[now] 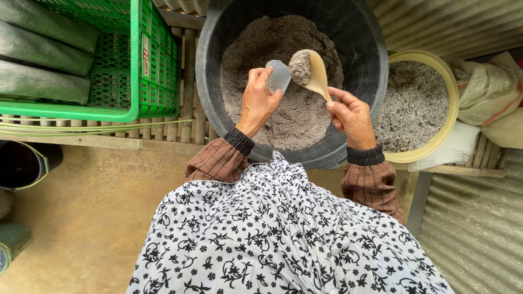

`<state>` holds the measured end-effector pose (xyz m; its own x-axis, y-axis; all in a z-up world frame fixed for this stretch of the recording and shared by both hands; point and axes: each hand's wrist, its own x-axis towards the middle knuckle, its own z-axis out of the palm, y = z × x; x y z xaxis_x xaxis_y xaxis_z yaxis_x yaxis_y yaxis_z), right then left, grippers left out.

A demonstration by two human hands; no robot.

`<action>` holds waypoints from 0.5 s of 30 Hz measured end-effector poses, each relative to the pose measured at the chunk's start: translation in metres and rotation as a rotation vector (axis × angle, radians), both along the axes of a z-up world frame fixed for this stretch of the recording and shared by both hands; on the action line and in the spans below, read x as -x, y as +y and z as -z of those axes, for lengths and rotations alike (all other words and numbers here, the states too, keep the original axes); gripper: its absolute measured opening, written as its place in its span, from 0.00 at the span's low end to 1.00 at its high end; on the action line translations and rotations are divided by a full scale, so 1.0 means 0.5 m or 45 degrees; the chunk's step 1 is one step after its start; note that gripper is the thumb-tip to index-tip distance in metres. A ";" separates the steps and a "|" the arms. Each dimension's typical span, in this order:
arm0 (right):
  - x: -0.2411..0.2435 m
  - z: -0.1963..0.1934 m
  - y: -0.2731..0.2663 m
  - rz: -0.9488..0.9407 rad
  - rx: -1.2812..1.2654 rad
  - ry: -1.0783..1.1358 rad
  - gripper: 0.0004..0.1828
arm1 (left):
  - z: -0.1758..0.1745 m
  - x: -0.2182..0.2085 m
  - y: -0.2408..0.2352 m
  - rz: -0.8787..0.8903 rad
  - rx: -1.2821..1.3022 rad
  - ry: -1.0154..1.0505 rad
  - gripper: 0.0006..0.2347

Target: The person scoops a granular material from a large black basin into small transparent plastic bags using a wooden spoon. After filling each bag, they fold the top and place it into a green plastic crate. The process is repeated multiple times.

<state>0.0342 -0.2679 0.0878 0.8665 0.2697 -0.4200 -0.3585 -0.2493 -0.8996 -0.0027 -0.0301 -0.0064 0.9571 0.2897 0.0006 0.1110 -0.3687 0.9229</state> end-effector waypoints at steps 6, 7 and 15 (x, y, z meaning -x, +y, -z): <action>0.028 0.004 0.089 -0.138 0.236 -0.276 0.24 | -0.015 0.003 0.006 -0.026 0.038 0.015 0.29; 0.037 0.005 0.097 -0.154 0.308 -0.355 0.25 | -0.014 0.006 0.008 -0.031 0.049 0.020 0.29; 0.086 0.009 0.105 -0.309 0.620 -1.006 0.25 | 0.002 0.008 0.019 -0.038 -0.019 -0.097 0.28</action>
